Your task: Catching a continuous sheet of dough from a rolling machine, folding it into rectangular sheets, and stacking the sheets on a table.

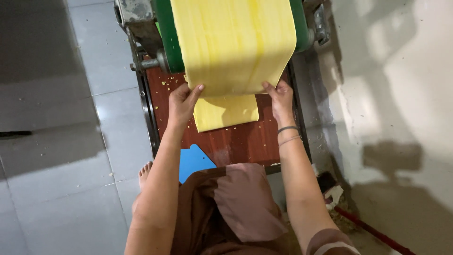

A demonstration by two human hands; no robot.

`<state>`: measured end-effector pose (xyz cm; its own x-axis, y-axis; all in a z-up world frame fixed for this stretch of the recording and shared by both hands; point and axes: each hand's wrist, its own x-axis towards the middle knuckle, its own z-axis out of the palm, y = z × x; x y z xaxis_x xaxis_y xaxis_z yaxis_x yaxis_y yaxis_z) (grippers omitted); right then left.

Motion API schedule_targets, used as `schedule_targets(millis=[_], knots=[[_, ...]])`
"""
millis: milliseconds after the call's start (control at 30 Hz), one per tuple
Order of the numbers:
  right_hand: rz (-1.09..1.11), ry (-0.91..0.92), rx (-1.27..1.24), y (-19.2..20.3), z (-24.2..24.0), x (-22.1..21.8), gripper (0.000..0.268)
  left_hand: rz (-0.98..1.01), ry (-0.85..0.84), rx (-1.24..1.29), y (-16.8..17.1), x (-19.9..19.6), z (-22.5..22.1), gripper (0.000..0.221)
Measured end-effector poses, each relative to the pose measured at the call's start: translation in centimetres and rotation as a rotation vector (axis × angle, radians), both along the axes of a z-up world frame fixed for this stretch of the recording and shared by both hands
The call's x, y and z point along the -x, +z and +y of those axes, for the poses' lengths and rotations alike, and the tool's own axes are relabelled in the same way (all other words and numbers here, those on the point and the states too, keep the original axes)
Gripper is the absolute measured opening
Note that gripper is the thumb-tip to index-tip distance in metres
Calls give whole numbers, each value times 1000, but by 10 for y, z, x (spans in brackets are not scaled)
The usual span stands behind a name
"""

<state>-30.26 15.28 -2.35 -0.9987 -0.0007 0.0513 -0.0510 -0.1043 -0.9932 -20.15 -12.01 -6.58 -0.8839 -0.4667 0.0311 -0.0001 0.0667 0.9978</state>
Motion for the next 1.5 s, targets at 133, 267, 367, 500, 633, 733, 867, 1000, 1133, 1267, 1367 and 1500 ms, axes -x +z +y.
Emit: schedule_targets(millis=[133, 267, 367, 500, 633, 733, 867, 1000, 1133, 1267, 1367, 1500], knots=[[-87, 2, -32, -104, 44, 13, 21, -184, -60, 3, -9, -9, -2, 31], [-167, 8, -47, -172, 72, 13, 22, -340, -86, 91, -53, -12, -5, 27], [-201, 17, -64, -87, 33, -20, 23, -389, -114, 94, -41, -15, 1, 27], [-264, 15, -138, -197, 81, -14, 22, -476, -131, 114, -68, -18, 0, 34], [-319, -9, -188, -158, 58, -37, 24, -552, -189, 185, -96, -23, 2, 40], [-358, -19, -264, -117, 43, -54, 25, -622, -231, 286, -109, -25, 5, 46], [-412, -40, -398, -127, 43, -62, 25, -721, -301, 430, -132, -30, 11, 48], [-413, -34, -550, -141, 42, -66, 28, -845, -376, 501, -98, -36, 19, 51], [-429, -30, -734, -236, 78, -58, 36, -946, -432, 555, -81, -39, 23, 50], [-470, -5, -887, -266, 93, -58, 46, -1094, -477, 644, -67, -38, 29, 64], [-536, -6, -913, -239, 82, -65, 64, -1150, -470, 701, -94, -41, 34, 70], [-512, -21, -958, -190, 62, -68, 70, -1151, -487, 706, -113, -39, 31, 65]])
